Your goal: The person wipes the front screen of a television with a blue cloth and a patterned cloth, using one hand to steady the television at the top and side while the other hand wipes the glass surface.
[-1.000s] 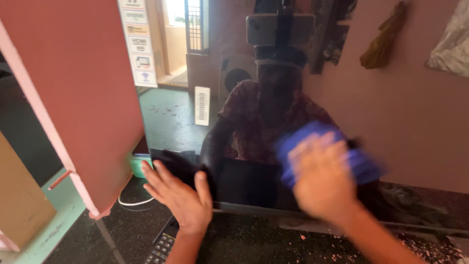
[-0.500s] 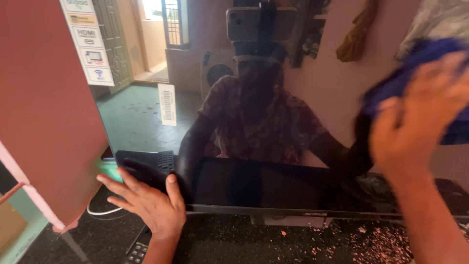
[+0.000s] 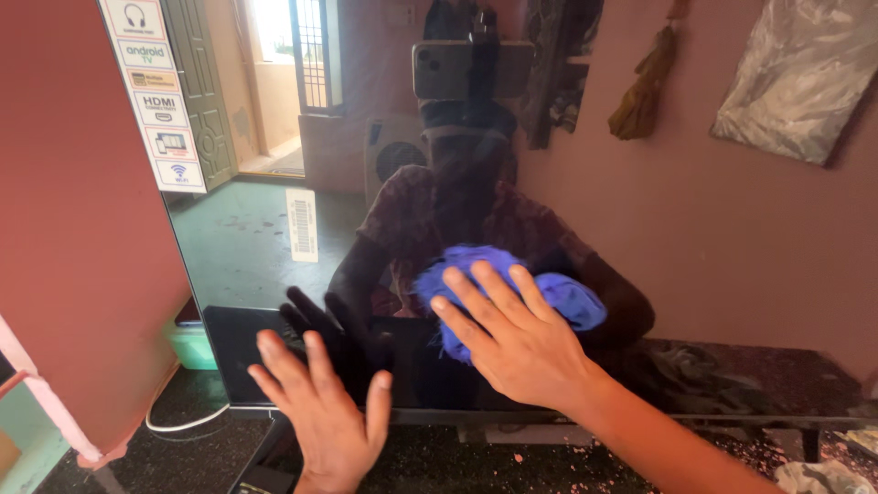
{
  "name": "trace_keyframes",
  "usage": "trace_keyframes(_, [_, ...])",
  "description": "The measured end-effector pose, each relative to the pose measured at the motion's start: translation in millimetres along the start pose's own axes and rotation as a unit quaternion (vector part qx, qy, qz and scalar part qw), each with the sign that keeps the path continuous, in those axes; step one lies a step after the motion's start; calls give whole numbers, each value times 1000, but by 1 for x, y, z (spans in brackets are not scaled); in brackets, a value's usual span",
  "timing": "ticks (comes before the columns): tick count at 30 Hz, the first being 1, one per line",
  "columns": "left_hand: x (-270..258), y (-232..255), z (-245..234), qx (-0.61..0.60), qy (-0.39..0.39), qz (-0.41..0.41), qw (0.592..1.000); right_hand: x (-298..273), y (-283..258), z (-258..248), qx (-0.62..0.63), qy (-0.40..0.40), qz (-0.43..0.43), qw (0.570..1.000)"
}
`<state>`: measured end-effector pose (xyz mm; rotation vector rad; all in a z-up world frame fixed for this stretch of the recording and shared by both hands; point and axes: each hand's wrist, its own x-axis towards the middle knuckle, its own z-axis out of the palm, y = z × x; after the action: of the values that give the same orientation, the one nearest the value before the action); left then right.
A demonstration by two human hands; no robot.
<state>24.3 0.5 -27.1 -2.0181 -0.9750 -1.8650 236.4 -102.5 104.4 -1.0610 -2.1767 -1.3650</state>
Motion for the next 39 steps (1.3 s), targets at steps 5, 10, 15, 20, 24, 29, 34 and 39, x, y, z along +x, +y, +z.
trace_keyframes(5, [-4, 4, 8, 24, -58, 28, 998, 14, 60, -15, -221, -67, 115, 966])
trace_keyframes(10, [-13, 13, 17, 4, -85, 86, 993, 0, 129, -48, -195, 89, 303, 929])
trace_keyframes(15, [-10, 28, 17, -20, -110, 109, 988, 20, 108, -36, -165, 109, 318, 927])
trace_keyframes(20, [-6, 33, 16, 58, -355, 134, 923, 54, 50, -9, -89, 73, 137, 984])
trace_keyframes(24, [-24, 38, 35, 67, -376, 192, 904, 60, 22, -3, -29, 28, 59, 997])
trace_keyframes(29, [-42, 28, 53, 144, -181, 197, 953, 52, 47, -18, -60, 34, 45, 997])
trace_keyframes(34, [-38, 22, 53, 156, -275, 128, 940, 42, 107, -52, -141, 76, 226, 961])
trace_keyframes(39, [-26, 24, 45, 114, -374, 72, 918, 27, 142, -72, -99, 178, 333, 921])
